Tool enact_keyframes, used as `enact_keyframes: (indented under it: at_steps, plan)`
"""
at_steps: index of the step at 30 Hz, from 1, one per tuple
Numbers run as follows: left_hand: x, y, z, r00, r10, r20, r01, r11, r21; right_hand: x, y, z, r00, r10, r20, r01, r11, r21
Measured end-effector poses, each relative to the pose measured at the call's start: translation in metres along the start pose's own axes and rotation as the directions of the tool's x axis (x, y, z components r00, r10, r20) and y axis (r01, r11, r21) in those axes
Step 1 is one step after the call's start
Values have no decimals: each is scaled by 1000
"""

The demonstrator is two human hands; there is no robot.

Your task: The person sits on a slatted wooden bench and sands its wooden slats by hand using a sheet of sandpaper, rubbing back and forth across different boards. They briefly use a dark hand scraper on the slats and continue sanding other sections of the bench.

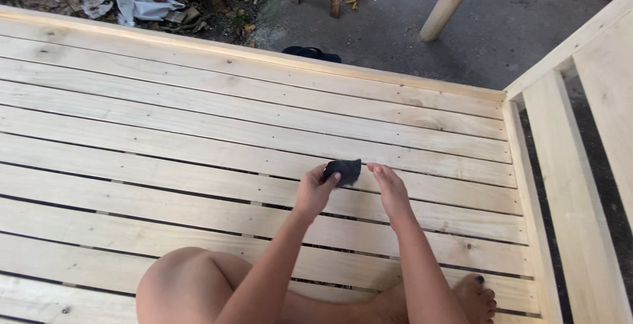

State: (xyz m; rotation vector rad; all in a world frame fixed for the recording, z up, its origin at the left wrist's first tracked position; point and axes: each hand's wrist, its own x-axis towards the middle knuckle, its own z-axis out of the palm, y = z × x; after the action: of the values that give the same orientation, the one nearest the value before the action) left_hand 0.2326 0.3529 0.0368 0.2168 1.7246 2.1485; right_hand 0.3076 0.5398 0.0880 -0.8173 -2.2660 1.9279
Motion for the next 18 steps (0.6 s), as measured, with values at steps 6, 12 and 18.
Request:
enact_keyframes:
  at_steps: [6,12,18]
  plan:
    - [2,32,-9,989,37,145,-49,995,82,-19,-38,-11,986,-157,62,168,960,-224]
    - [-5,25,-1,925,-82,370,191,944,-269,-20,-66,-10,915,-175,364,289,913,-288]
    - [13,20,13,892,-69,448,220,929,-296,9,-53,-7,856,180,484,76,883,-463]
